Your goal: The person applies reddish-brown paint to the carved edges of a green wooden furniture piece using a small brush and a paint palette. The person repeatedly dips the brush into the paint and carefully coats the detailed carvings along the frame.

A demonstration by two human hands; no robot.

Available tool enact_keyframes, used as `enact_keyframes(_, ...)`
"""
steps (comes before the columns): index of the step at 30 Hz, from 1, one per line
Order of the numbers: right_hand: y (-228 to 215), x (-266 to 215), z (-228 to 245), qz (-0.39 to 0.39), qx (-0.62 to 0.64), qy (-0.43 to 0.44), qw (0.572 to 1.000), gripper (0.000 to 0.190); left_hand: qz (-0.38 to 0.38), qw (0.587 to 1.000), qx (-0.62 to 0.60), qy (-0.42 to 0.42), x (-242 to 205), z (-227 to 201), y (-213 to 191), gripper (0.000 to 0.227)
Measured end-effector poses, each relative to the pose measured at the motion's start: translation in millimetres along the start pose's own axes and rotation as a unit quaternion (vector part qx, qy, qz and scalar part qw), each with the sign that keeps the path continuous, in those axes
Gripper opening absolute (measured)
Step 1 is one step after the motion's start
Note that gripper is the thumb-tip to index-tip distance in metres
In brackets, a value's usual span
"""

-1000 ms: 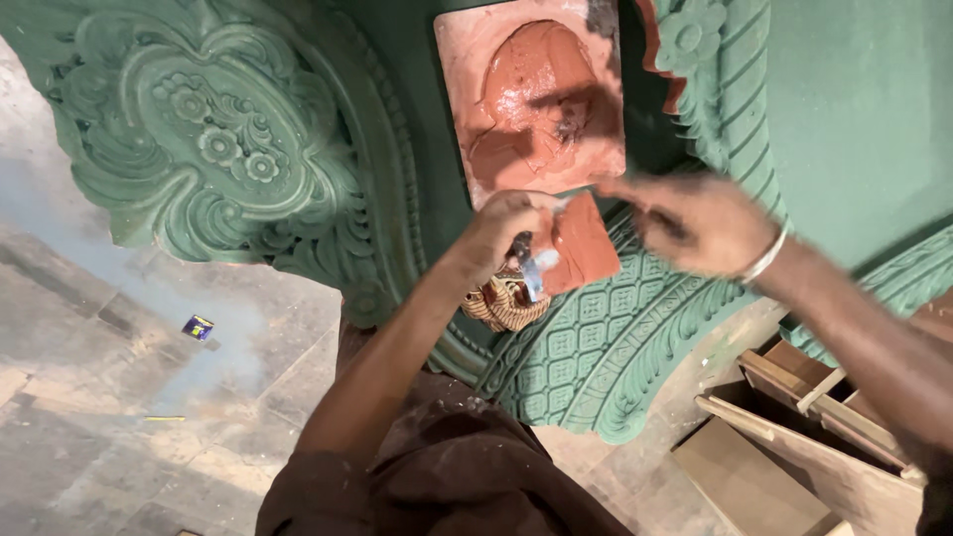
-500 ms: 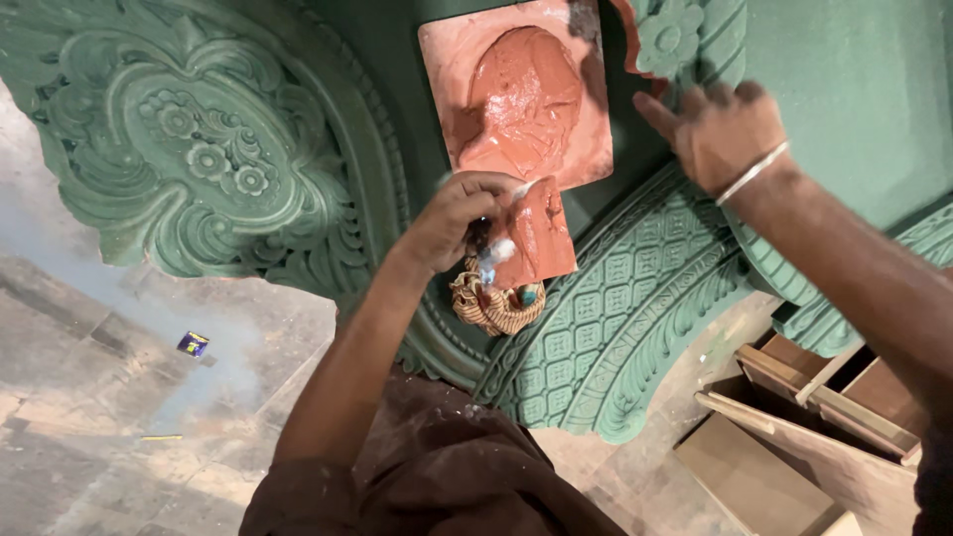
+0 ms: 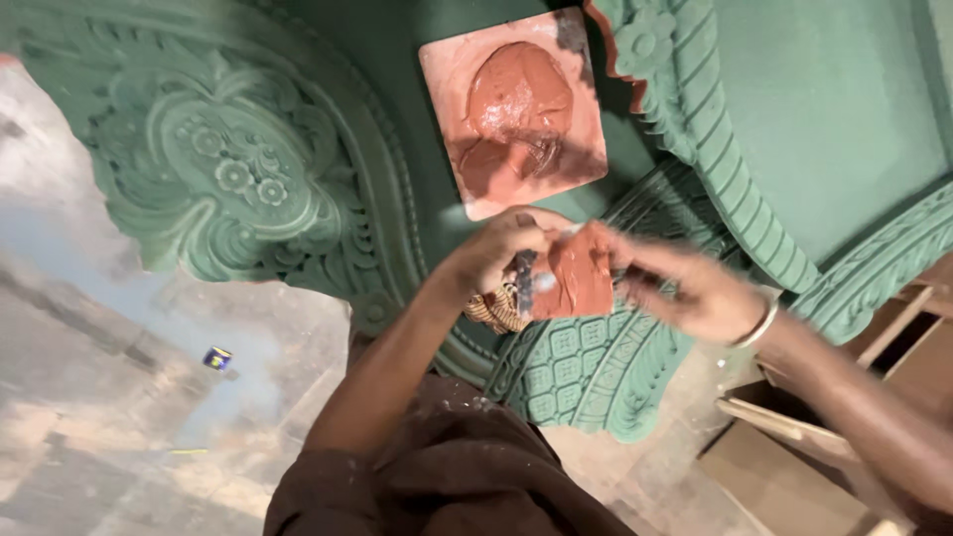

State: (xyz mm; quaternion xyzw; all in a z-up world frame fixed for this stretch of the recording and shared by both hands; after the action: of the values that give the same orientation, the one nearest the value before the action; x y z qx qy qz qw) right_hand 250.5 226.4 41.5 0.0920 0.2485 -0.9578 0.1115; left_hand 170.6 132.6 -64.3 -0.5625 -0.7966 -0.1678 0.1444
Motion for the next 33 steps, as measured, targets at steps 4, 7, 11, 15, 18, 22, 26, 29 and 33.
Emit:
enact_keyframes(4, 31.5, -46.8, -18.9, -0.06, 0.226, 0.076, 0.969, 0.071, 0.055, 0.776, -0.494, -0.388, -6.9, 49.5, 29.9, 0.039)
enact_keyframes(7, 14.6, -64.6, -21.8, -0.128, 0.087, 0.016, 0.988, 0.065, 0.034, 0.759, -0.527, -0.381, -1.8, 42.1, 15.7, 0.035)
enact_keyframes(11, 24.0, -38.3, -125.2, -0.338, 0.314, 0.177, 0.869, 0.067, -0.011, 0.78, -0.437, -0.447, -8.9, 49.9, -6.3, 0.031)
enact_keyframes(15, 43.8, 36.2, -208.0, -0.474, 0.534, 0.117, 0.69, 0.068, -0.068, 0.753, -0.408, -0.512, -32.6, 47.8, -14.2, 0.034)
enact_keyframes(18, 23.1, 89.2, -224.8, -0.5, 0.645, -0.082, 0.572, 0.065, -0.074, 0.741, -0.402, -0.532, -52.0, 36.5, -18.0, 0.037)
enact_keyframes(22, 5.7, 107.7, -256.9, -0.572, 0.668, -0.153, 0.451, 0.06, -0.073, 0.752, -0.393, -0.525, -74.2, 26.4, -34.7, 0.041)
enact_keyframes(26, 14.9, 119.1, -275.4, -0.592, 0.659, -0.157, 0.437, 0.055, -0.107, 0.741, -0.364, -0.554, -96.9, 30.8, -67.0, 0.043)
enact_keyframes(29, 27.7, 97.7, -261.7, -0.612, 0.614, -0.147, 0.475, 0.057, -0.099, 0.752, -0.357, -0.545, -88.1, 35.0, -83.2, 0.041)
enact_keyframes(33, 52.2, 49.5, -174.0, -0.598, 0.363, 0.007, 0.715, 0.022, -0.046, 0.759, -0.319, -0.566, -63.1, 38.0, -91.8, 0.039)
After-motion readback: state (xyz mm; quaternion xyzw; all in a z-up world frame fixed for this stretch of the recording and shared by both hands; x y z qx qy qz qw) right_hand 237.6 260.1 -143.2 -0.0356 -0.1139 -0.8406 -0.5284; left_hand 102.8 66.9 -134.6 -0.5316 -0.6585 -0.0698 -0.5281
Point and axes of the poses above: each hand's wrist, its own x-axis towards the middle knuckle, its own y-axis out of the palm, z = x × y, the point moved 10 cm from there along x, towards the middle knuckle, and after that the axes turned 10 degrees about -y, right-handed, at the moved point
